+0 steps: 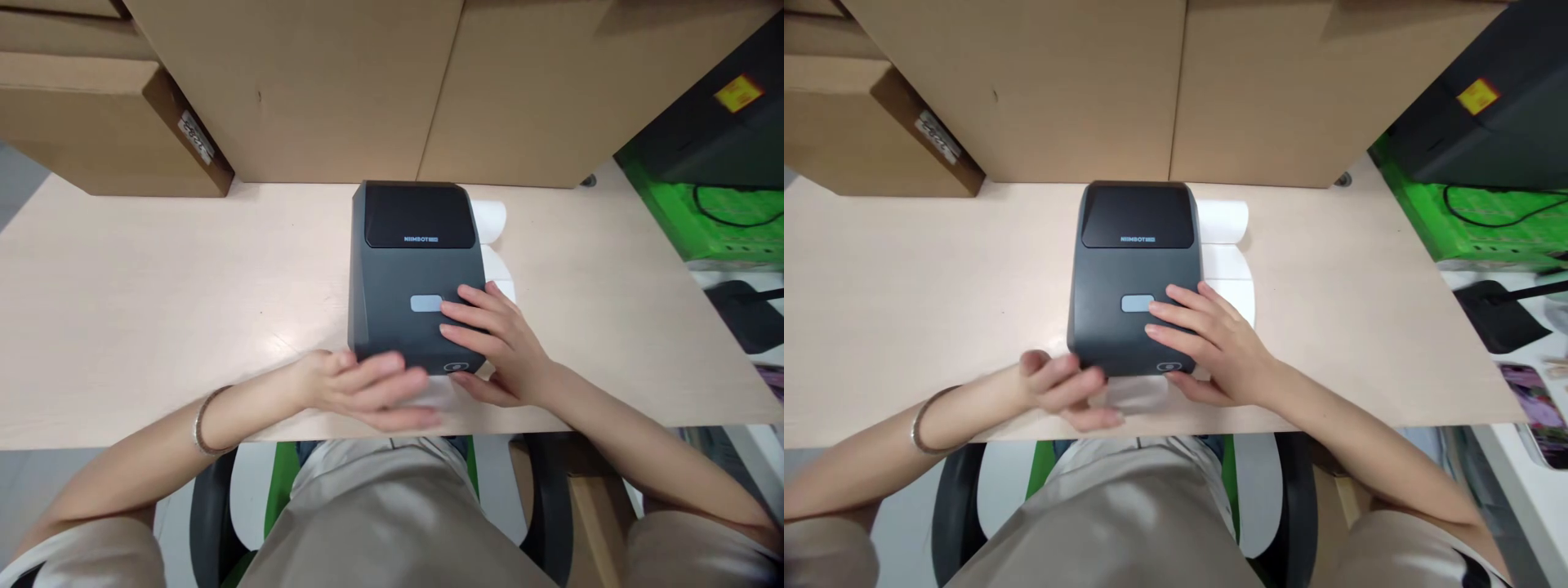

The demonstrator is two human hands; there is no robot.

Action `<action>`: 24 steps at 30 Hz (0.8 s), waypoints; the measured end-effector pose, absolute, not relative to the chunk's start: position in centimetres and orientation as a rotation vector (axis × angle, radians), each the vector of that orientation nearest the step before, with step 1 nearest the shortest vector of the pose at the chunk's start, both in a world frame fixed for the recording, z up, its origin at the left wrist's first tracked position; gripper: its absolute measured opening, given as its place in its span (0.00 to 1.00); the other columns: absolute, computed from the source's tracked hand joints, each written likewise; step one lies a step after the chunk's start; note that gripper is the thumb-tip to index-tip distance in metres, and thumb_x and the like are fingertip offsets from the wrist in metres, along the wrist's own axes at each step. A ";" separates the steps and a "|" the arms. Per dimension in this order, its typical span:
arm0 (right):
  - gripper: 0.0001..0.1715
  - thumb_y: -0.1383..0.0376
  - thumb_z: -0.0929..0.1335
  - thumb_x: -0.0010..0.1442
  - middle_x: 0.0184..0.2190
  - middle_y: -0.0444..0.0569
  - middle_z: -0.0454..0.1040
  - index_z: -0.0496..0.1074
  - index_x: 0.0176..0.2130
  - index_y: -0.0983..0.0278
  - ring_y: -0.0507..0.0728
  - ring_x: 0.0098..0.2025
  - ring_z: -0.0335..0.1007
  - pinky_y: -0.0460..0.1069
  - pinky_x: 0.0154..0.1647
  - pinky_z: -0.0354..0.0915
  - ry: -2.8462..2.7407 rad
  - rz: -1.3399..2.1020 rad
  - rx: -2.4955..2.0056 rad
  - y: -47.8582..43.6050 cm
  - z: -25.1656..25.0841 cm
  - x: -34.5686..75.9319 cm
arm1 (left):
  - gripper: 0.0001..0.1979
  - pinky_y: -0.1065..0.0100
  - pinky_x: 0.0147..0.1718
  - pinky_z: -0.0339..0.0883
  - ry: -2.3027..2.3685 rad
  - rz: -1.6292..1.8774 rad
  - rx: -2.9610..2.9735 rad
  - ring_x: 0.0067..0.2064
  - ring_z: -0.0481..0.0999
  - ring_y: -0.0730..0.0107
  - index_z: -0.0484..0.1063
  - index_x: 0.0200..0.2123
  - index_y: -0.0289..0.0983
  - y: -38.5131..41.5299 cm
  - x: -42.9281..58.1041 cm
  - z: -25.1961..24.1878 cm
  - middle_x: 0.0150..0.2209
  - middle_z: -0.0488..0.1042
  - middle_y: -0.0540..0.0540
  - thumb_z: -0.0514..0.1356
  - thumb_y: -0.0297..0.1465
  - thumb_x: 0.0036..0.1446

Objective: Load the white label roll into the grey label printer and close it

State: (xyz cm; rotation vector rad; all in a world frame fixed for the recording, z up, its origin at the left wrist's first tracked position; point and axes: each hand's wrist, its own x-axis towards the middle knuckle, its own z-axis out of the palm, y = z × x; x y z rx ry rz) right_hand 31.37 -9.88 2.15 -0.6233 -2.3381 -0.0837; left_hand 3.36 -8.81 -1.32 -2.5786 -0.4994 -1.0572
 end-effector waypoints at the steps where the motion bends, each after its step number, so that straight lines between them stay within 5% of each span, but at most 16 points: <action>1: 0.36 0.59 0.64 0.73 0.62 0.56 0.77 0.59 0.75 0.64 0.63 0.75 0.62 0.63 0.77 0.59 -2.342 -0.089 -0.625 -10.0 2.0 31.4 | 0.26 0.53 0.76 0.61 -0.395 -1.104 -2.470 0.69 0.75 0.64 0.66 0.68 0.56 -8.9 3.2 -0.6 0.57 0.82 0.55 0.63 0.41 0.69; 3: 0.37 0.57 0.60 0.75 0.63 0.56 0.76 0.56 0.76 0.66 0.62 0.77 0.58 0.62 0.78 0.57 -2.333 -0.094 -0.615 -10.2 1.6 31.4 | 0.20 0.55 0.76 0.61 -0.363 -1.050 -2.431 0.72 0.71 0.57 0.73 0.63 0.39 -8.6 2.8 0.8 0.60 0.81 0.45 0.61 0.33 0.71; 5: 0.38 0.54 0.57 0.76 0.64 0.57 0.74 0.55 0.77 0.67 0.62 0.78 0.56 0.61 0.79 0.55 -2.293 -0.079 -0.618 -10.4 1.2 31.2 | 0.15 0.57 0.75 0.64 -0.359 -1.009 -2.433 0.71 0.74 0.57 0.76 0.58 0.32 -8.2 2.7 1.8 0.59 0.81 0.41 0.58 0.29 0.72; 14: 0.41 0.50 0.58 0.72 0.59 0.54 0.77 0.61 0.75 0.66 0.62 0.70 0.67 0.59 0.80 0.55 -2.131 -0.134 -0.644 -10.6 -0.1 30.0 | 0.10 0.60 0.74 0.66 -0.288 -1.093 -2.385 0.63 0.81 0.65 0.79 0.52 0.36 -7.3 3.2 1.5 0.54 0.85 0.47 0.59 0.27 0.73; 19: 0.38 0.49 0.60 0.70 0.55 0.50 0.81 0.62 0.73 0.59 0.63 0.59 0.78 0.63 0.61 0.75 -2.131 -0.228 -0.604 -9.6 -0.1 30.9 | 0.12 0.62 0.71 0.69 -0.223 -0.969 -2.464 0.59 0.84 0.67 0.77 0.56 0.37 -6.7 2.5 3.3 0.54 0.85 0.47 0.58 0.32 0.75; 24: 0.42 0.48 0.62 0.66 0.53 0.50 0.81 0.63 0.74 0.59 0.63 0.52 0.81 0.62 0.46 0.80 -1.937 -0.302 -0.537 -9.0 -1.2 31.7 | 0.24 0.57 0.71 0.70 -0.325 -0.828 -2.636 0.70 0.74 0.59 0.70 0.65 0.36 -6.5 2.2 4.6 0.65 0.78 0.42 0.56 0.43 0.75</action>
